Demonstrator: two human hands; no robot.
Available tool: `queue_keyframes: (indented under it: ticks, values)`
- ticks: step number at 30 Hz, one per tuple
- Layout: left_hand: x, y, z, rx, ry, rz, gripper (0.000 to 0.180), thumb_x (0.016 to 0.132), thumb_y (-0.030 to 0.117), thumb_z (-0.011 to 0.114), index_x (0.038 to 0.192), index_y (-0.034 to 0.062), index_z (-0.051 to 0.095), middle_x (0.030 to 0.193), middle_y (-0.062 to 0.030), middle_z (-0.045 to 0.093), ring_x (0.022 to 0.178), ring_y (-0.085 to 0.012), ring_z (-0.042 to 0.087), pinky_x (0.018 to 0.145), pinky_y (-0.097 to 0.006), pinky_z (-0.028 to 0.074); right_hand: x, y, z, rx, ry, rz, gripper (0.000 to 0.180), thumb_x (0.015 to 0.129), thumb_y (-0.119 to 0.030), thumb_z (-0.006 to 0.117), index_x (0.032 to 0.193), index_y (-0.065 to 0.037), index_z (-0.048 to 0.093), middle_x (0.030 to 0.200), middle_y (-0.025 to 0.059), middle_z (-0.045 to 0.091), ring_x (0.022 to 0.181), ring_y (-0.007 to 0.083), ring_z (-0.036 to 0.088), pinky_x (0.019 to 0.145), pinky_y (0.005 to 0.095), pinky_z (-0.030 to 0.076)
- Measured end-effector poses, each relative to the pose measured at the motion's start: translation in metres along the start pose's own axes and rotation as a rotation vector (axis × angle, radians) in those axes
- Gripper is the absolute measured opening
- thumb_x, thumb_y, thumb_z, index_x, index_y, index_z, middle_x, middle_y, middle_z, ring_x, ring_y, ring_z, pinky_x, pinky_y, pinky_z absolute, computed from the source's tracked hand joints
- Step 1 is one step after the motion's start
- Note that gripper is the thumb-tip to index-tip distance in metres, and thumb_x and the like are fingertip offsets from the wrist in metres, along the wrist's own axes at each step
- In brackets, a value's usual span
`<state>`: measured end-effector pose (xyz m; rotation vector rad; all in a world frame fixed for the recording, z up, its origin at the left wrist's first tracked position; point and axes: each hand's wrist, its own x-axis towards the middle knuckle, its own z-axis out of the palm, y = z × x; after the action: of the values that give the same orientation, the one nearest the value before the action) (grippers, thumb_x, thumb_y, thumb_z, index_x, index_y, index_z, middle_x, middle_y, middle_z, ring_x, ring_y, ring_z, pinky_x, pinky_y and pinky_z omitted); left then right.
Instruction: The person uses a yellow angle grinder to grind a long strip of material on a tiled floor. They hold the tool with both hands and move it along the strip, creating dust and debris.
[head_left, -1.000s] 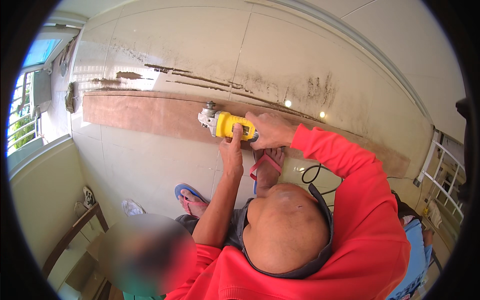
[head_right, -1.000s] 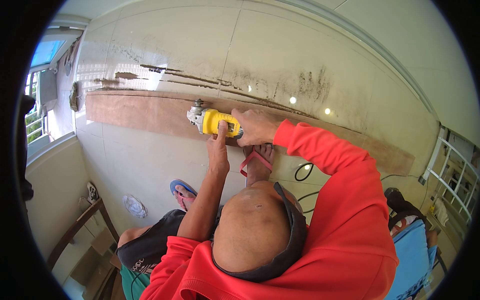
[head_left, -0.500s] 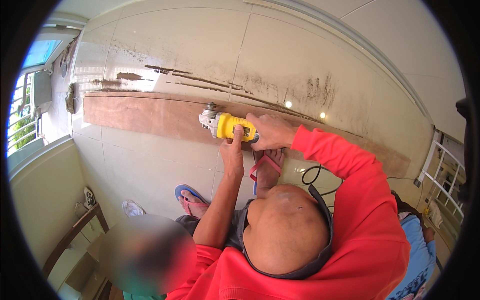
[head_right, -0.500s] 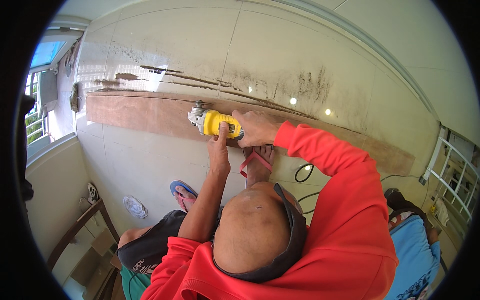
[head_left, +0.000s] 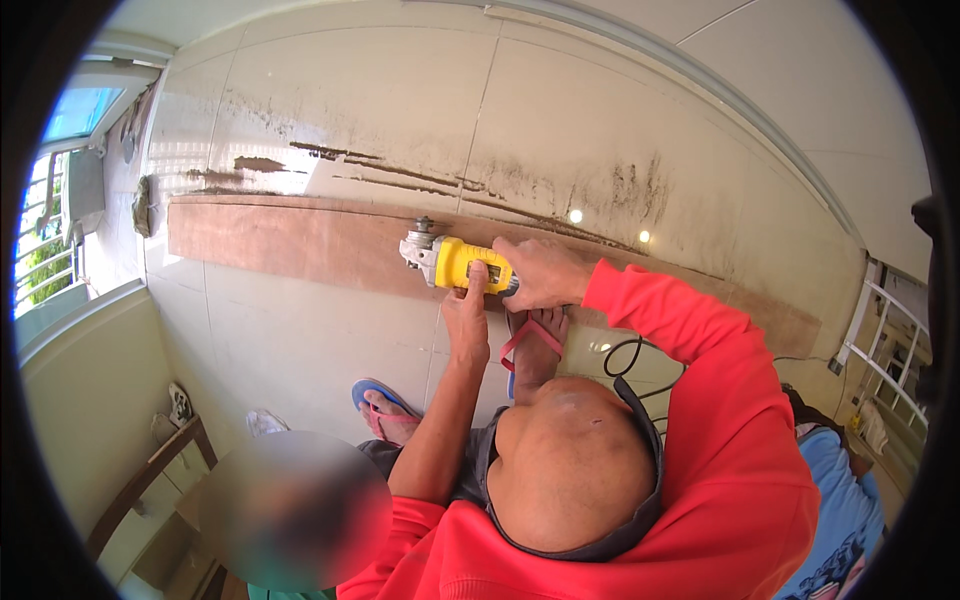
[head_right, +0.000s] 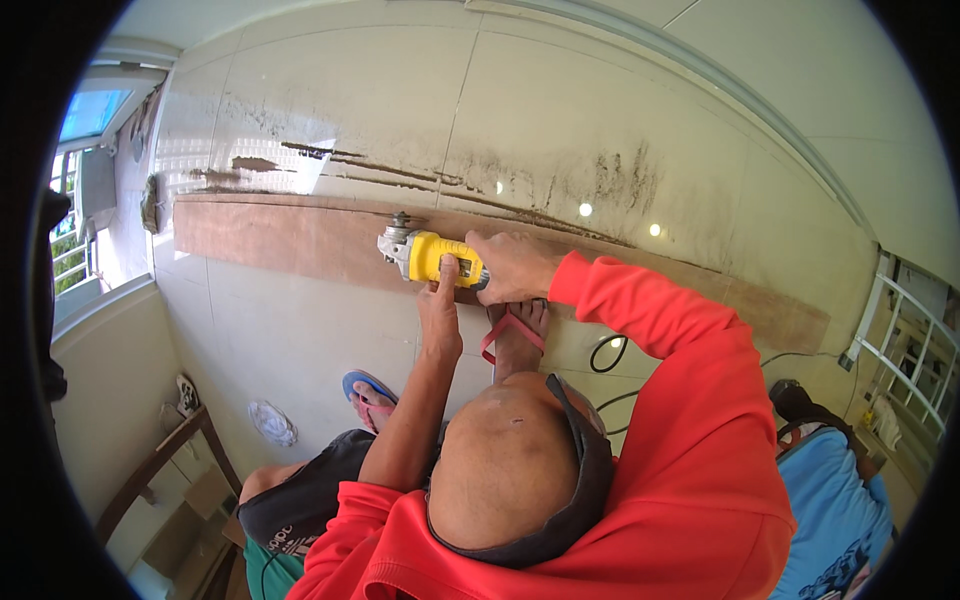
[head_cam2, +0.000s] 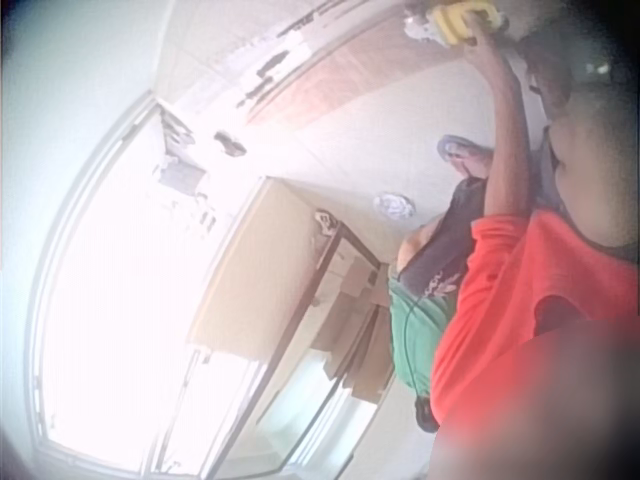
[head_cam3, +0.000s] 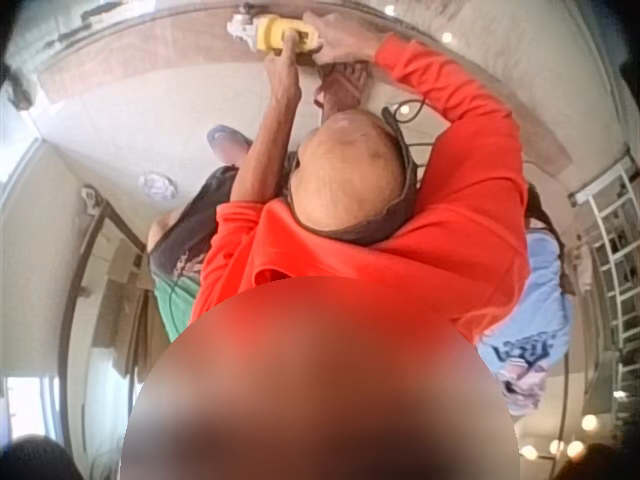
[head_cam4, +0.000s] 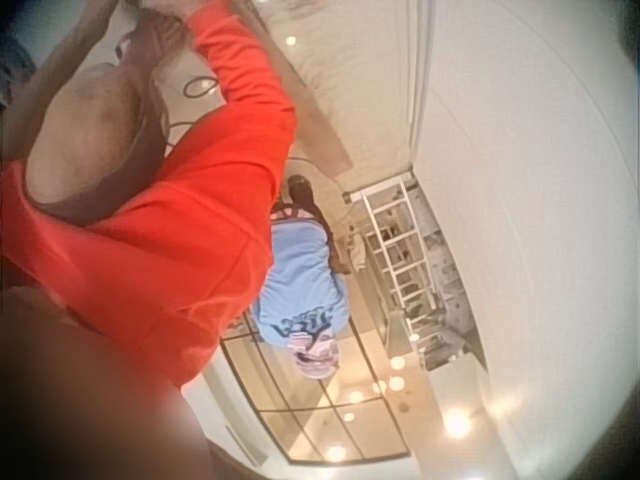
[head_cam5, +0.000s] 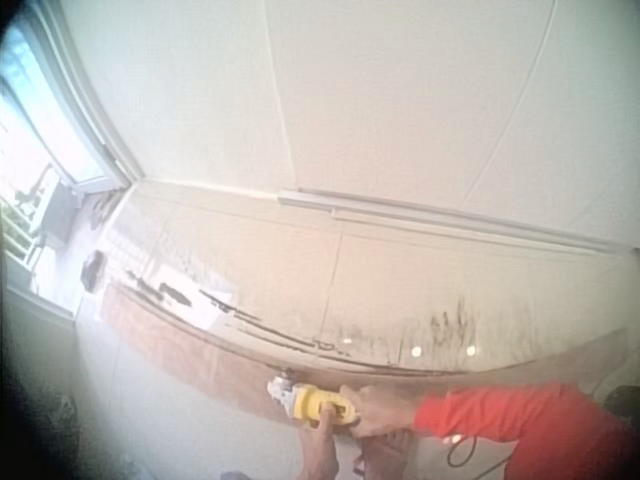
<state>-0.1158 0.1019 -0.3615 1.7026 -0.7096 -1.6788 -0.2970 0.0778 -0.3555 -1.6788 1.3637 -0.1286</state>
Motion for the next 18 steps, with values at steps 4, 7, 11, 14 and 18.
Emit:
queue_keyframes:
  ticks: [4, 7, 11, 14, 18]
  values:
    - [-0.0001, -0.0003, -0.0007, 0.005, -0.003, -0.016, 0.061, 0.101, 0.048, 0.074, 0.128, -0.0060, 0.067, 0.115, -0.0067, 0.068, 0.104, -0.0135, 0.058, 0.093, -0.031, 0.047, -0.0001, -0.0014, -0.0015, 0.009, -0.014, 0.007, 0.065, 0.072, -0.032, 0.083, 0.119, 0.000, 0.053, 0.093, 0.0271, 0.072, 0.090, 0.0491, 0.071, 0.078, 0.0558, 0.056]
    - [-0.0003, -0.0006, -0.0008, -0.006, 0.000, -0.031, 0.063, 0.099, 0.049, 0.076, 0.129, -0.0062, 0.066, 0.116, -0.0069, 0.068, 0.106, -0.0138, 0.059, 0.095, -0.031, 0.046, -0.0014, -0.0024, -0.0040, 0.011, -0.028, 0.017, 0.067, 0.072, -0.032, 0.083, 0.121, 0.001, 0.053, 0.095, 0.0278, 0.072, 0.091, 0.0498, 0.071, 0.078, 0.0564, 0.056]
    - [-0.0014, -0.0012, 0.0008, -0.039, 0.004, -0.028, 0.066, 0.098, 0.049, 0.079, 0.130, -0.0067, 0.066, 0.119, -0.0073, 0.068, 0.108, -0.0142, 0.059, 0.096, -0.031, 0.046, -0.0028, -0.0038, -0.0049, 0.017, -0.037, 0.030, 0.067, 0.072, -0.032, 0.083, 0.122, 0.001, 0.053, 0.096, 0.0283, 0.073, 0.092, 0.0502, 0.071, 0.079, 0.0565, 0.056]
    - [-0.0016, -0.0006, 0.0016, -0.024, 0.014, -0.043, 0.066, 0.097, 0.049, 0.079, 0.129, -0.0067, 0.066, 0.119, -0.0072, 0.068, 0.108, -0.0140, 0.059, 0.096, -0.031, 0.046, -0.0034, -0.0028, -0.0042, 0.016, -0.030, 0.029, 0.067, 0.072, -0.032, 0.083, 0.123, 0.000, 0.053, 0.097, 0.0283, 0.072, 0.093, 0.0501, 0.071, 0.079, 0.0564, 0.056]
    - [-0.0026, 0.0002, 0.0026, -0.015, 0.019, -0.050, 0.065, 0.097, 0.049, 0.080, 0.128, -0.0063, 0.067, 0.118, -0.0066, 0.069, 0.107, -0.0133, 0.059, 0.095, -0.031, 0.046, -0.0038, -0.0002, -0.0022, 0.010, -0.029, 0.035, 0.067, 0.072, -0.032, 0.083, 0.123, -0.001, 0.052, 0.098, 0.0282, 0.072, 0.093, 0.0503, 0.070, 0.079, 0.0565, 0.055]
